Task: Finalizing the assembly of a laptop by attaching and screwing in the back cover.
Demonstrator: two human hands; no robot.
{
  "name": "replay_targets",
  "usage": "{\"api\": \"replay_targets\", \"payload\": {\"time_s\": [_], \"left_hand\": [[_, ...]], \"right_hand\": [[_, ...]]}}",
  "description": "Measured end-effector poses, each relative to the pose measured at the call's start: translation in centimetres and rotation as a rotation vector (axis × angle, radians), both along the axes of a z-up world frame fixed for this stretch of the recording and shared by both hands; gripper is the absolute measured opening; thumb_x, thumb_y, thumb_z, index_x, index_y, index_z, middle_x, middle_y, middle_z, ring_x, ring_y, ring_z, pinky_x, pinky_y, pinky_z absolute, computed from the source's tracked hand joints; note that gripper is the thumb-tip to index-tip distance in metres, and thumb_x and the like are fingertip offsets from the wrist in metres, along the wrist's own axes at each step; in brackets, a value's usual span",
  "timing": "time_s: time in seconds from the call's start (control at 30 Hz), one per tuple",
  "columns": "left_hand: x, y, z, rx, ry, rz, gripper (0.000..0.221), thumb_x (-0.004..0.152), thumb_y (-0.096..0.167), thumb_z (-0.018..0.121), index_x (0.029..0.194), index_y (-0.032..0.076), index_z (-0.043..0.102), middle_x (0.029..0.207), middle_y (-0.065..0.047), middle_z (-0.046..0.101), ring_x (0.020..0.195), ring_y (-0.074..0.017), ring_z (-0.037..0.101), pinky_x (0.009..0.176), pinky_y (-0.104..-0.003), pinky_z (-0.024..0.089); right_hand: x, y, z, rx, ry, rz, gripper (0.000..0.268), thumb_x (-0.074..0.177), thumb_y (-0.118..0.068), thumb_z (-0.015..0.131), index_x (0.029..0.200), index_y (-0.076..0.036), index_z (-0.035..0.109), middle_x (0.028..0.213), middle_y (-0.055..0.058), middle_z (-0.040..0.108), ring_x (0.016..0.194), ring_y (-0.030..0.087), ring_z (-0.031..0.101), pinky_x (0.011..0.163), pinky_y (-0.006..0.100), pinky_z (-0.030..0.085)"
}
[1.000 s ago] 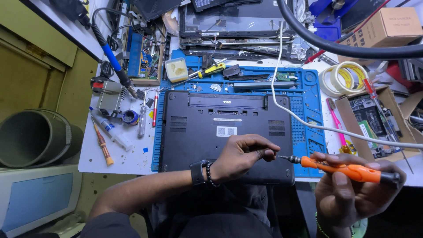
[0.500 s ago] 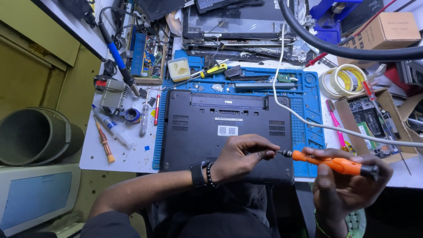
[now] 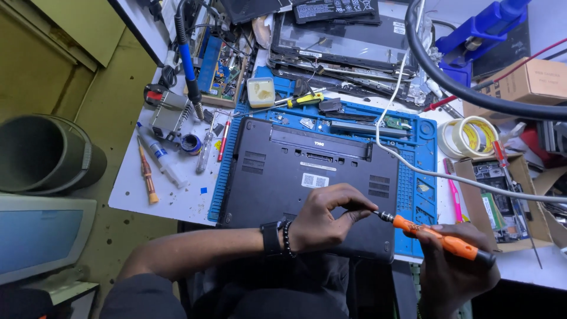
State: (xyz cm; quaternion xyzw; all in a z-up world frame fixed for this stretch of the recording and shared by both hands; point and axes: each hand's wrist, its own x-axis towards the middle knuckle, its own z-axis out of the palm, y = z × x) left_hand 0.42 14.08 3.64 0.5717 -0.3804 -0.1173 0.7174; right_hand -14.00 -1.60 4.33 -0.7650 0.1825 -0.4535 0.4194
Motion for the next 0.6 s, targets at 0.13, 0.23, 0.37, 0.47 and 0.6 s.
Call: {"api": "replay_targets", "payload": {"time_s": [0.13,0.23,0.37,0.47,0.6], "left_hand": [[0.6,0.8,-0.3,0.014,0.078,-0.125,0.012,0.098,0.010,0.069,0.110,0.006,0.071,0.107,-0.012,0.074,0.094,-0.0213,0.074,0.088,-0.029,0.066],[1.0,1.2,-0.6,0.040,0.130,-0.198,0.041,0.093,0.017,0.075,0.132,0.008,0.064,0.111,-0.010,0.075,0.099,-0.0190,0.075,0.096,-0.030,0.066],[1.8,1.4,-0.7,0.058,0.143,-0.193,0.065,0.086,0.014,0.080,0.144,0.005,0.053,0.129,-0.018,0.070,0.116,-0.0267,0.073,0.104,-0.035,0.064],[2.4,1.8,-0.6,0.189,0.070,-0.127,0.046,0.093,0.024,0.072,0.134,0.007,0.061,0.127,-0.015,0.072,0.118,-0.0262,0.072,0.101,-0.036,0.063],[3.1,2.2,-1.5,0.302,-0.032,-0.110,0.031,0.098,0.025,0.065,0.120,0.004,0.071,0.119,-0.013,0.075,0.114,-0.0270,0.073,0.099,-0.038,0.060]], "right_hand": [[1.0,0.2,0.9,0.098,-0.028,0.116,0.037,0.088,-0.008,0.078,0.114,0.000,0.054,0.100,0.017,0.062,0.092,0.028,0.070,0.091,0.042,0.070],[1.5,-0.3,0.5,0.172,-0.087,0.135,0.041,0.090,0.000,0.073,0.119,-0.006,0.046,0.098,0.019,0.060,0.088,0.027,0.068,0.090,0.046,0.069],[3.1,-3.3,-0.2,0.085,-0.132,0.063,0.041,0.096,-0.004,0.076,0.124,-0.001,0.046,0.109,0.014,0.058,0.092,0.030,0.069,0.088,0.045,0.069],[5.5,-5.0,0.5,-0.027,-0.114,0.055,0.029,0.106,0.006,0.069,0.126,0.006,0.048,0.112,0.022,0.061,0.098,0.034,0.070,0.092,0.047,0.069],[8.5,-7.6,-0.8,-0.070,-0.058,0.201,0.023,0.116,0.000,0.057,0.134,0.003,0.044,0.119,0.026,0.060,0.110,0.036,0.066,0.101,0.048,0.064]]}}
